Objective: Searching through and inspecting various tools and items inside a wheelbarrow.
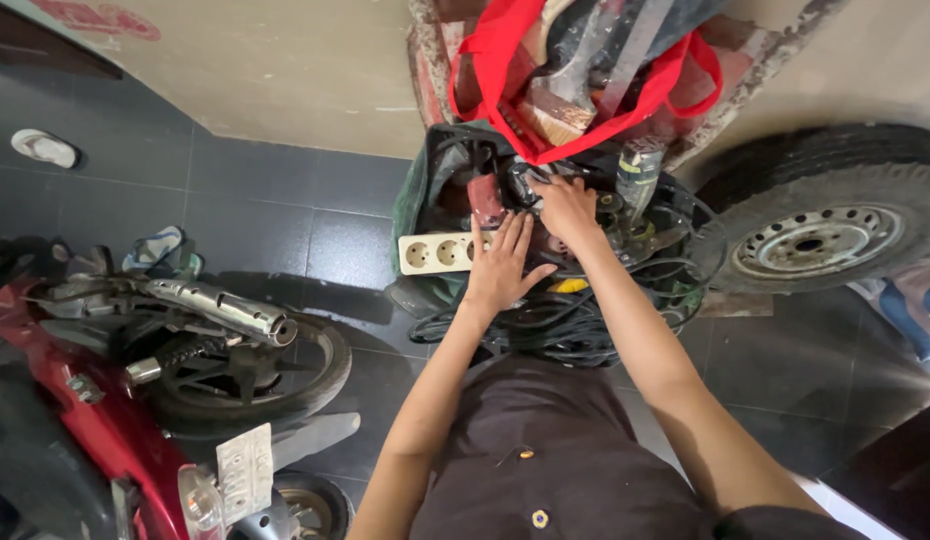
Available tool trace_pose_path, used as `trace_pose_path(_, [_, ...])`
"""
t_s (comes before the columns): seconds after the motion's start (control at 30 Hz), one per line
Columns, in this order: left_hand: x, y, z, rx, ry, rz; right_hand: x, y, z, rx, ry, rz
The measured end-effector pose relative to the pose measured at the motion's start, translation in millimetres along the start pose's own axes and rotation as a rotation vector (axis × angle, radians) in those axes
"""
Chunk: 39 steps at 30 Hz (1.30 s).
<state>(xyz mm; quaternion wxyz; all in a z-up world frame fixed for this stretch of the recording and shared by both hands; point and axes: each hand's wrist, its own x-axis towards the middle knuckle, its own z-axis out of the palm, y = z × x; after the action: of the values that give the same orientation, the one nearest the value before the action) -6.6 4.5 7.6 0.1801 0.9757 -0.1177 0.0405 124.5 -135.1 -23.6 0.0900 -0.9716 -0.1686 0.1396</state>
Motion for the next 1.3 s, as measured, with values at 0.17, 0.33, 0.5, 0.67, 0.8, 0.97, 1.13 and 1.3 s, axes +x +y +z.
trace_pose_path(0.17, [0, 0, -2, -0.036, 0.012, -0.012, 13, 7, 8, 0.011, -0.118, 0.030])
trace_pose_path(0.33, [0, -1, -1, -0.030, 0.017, 0.009, 15, 14, 7, 0.114, -0.047, 0.007])
trace_pose_path(0.5, [3, -1, 1, -0.020, 0.029, 0.021, 24, 29, 14, 0.202, 0.029, -0.050])
trace_pose_path(0.67, [2, -2, 4, 0.005, 0.060, 0.021, 17, 19, -8, 0.222, -0.220, -0.003])
trace_pose_path(0.8, [3, -2, 3, -0.001, 0.053, 0.024, 13, 15, 14, 0.109, -0.232, 0.074])
trace_pose_path(0.97, [4, -2, 2, 0.019, 0.042, 0.026, 15, 13, 14, -0.020, -0.247, 0.033])
trace_pose_path(1.13, [3, 1, -1, 0.013, 0.027, 0.020, 4, 3, 0, 0.054, -0.286, 0.091])
trace_pose_path(1.3, [6, 3, -6, -0.015, 0.003, 0.013, 0, 5, 6, 0.050, -0.266, 0.090])
